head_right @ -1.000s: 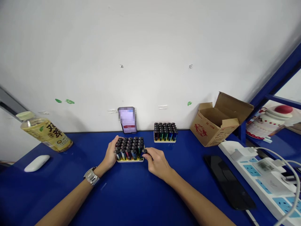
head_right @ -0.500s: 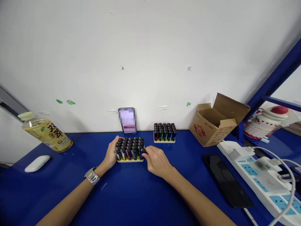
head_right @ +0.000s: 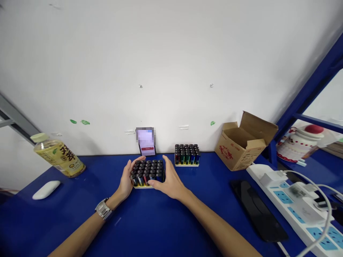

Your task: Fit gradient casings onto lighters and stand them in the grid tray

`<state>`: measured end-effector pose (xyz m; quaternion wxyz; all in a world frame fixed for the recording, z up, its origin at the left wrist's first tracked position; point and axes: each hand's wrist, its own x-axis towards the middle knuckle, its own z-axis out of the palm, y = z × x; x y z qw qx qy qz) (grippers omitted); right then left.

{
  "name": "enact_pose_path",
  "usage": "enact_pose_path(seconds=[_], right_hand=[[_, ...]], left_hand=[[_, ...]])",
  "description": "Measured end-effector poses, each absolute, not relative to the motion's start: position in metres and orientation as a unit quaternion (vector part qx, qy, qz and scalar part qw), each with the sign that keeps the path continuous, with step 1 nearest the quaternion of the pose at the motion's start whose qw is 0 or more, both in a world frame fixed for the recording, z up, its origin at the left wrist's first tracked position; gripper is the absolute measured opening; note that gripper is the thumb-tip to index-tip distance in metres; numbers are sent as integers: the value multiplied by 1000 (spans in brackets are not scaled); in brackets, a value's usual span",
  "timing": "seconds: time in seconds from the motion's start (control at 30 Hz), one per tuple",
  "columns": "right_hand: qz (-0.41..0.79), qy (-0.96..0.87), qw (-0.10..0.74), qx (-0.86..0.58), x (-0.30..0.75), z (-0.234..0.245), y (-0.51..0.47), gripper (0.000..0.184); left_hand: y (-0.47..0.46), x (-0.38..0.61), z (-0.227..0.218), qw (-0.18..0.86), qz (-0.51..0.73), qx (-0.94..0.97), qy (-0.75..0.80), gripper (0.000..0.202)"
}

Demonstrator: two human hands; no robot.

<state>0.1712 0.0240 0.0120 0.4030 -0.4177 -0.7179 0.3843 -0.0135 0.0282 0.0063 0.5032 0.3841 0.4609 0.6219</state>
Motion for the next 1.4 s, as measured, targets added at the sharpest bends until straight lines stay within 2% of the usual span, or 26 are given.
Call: enact_pose_path(seconds=[0.07, 0.2, 0.27, 0.43, 0.63, 0.73, 0.9, 1.03, 1.13, 1.33, 1.4], right_hand=[[434, -681, 425, -409, 153, 11, 28, 87], [442, -611, 523, -398, 132, 10, 30, 56], [430, -602, 543, -397, 138, 10, 28, 49], [394, -588, 571, -415, 179, 8, 25, 44], [370, -609, 557, -428, 215, 3, 29, 44], [380, -612, 552, -419, 219, 2, 29, 45], [393, -611, 550, -412, 222, 0, 27, 46], [405, -609, 550, -402, 224, -2, 28, 45], [398, -610, 552, -406, 224, -3, 29, 44], [400, -607, 554, -405, 224, -4, 30, 40], [407, -606, 548, -409, 224, -4, 30, 39]], left_hand=[[26, -10, 7, 505, 619, 388, 460, 54], [21, -2, 8, 491, 621, 388, 472, 49], [19, 7, 11, 494, 614, 393, 473, 49], [22, 44, 17, 526, 579, 438, 442, 47], [32, 78, 9, 531, 561, 474, 422, 47], [32, 78, 6, 487, 575, 482, 446, 45], [8, 60, 2, 271, 609, 527, 528, 29], [-13, 48, 2, 156, 470, 674, 548, 16], [-17, 46, 7, 133, 409, 733, 527, 13], [-11, 46, 25, 189, 526, 636, 532, 15], [-9, 45, 26, 206, 524, 611, 557, 12]])
